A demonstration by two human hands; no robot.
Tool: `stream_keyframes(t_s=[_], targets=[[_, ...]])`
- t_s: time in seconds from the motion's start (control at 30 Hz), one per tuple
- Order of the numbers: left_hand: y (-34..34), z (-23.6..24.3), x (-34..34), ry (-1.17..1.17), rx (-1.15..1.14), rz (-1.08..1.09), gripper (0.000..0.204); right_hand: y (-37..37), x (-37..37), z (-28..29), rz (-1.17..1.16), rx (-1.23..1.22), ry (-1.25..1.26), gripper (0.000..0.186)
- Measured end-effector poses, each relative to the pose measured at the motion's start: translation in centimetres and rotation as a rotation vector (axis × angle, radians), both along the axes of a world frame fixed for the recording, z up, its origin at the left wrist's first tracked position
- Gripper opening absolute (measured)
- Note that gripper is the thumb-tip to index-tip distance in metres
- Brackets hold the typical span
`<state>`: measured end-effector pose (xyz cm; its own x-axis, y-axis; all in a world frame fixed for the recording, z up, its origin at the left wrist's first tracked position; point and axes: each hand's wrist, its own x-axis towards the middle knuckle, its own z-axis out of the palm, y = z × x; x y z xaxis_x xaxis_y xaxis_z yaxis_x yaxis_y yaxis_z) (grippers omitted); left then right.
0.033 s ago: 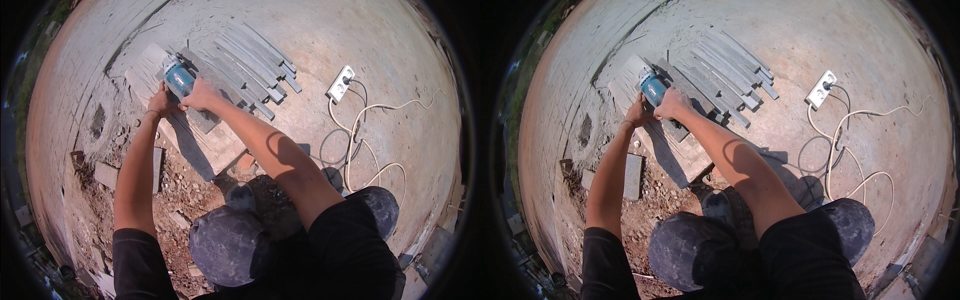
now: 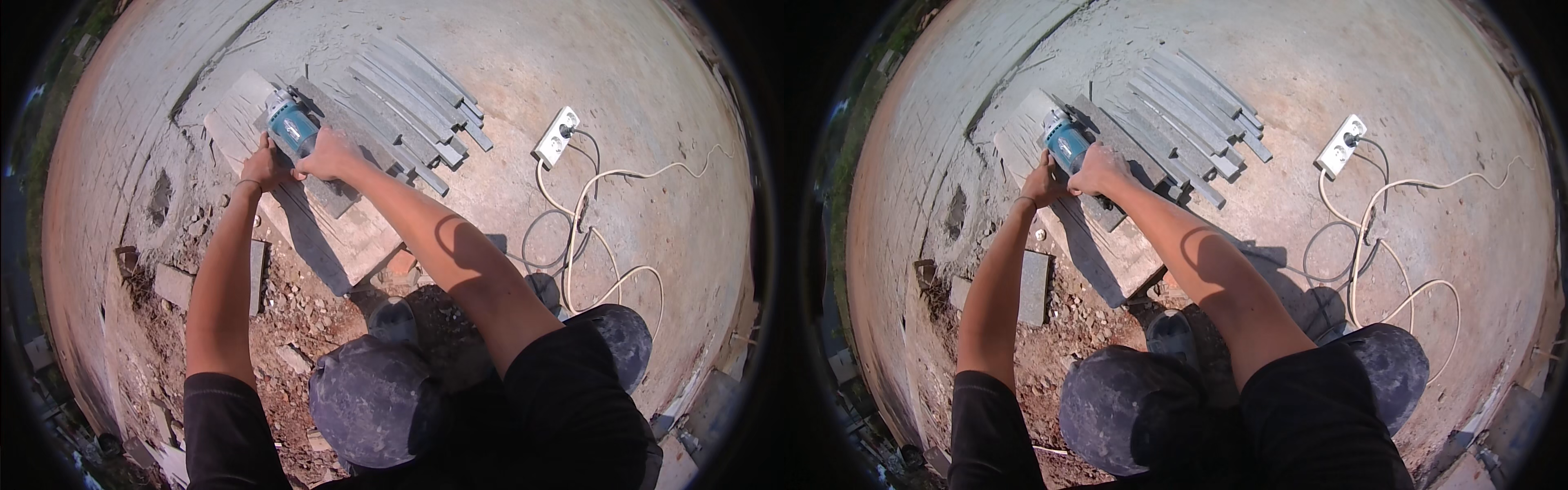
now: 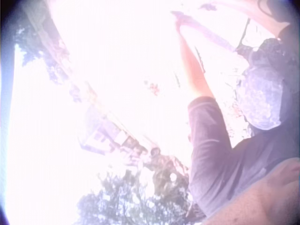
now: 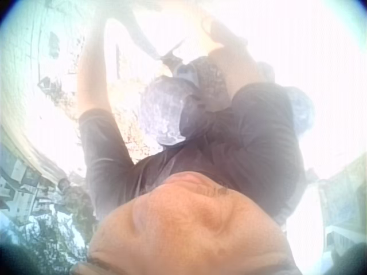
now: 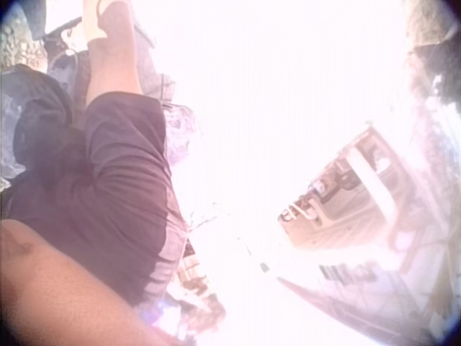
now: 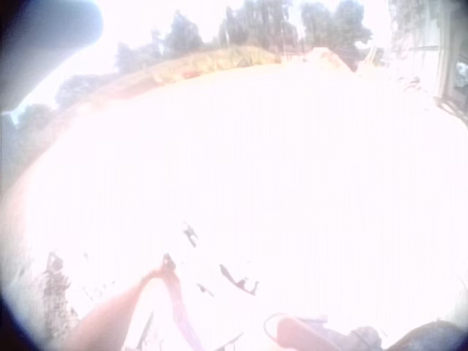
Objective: The person uses an angle grinder to cut a rectangular tile placed on a wooden board. They hold the tile with one hand and guide the grinder along a straight line with the other, producing dust as the cut progresses.
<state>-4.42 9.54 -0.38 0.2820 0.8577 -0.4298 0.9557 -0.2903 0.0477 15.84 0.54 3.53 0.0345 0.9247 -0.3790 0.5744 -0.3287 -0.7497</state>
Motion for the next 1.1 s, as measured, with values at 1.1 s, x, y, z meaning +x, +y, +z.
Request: stream_keyframes(t_s=[1.1], targets=[[1.2, -2.0, -1.9, -0.029, 0.089, -0.059, 0.133, -3.1, 0.9, 1.2, 0.021, -0.054, 0.03, 0.098]])
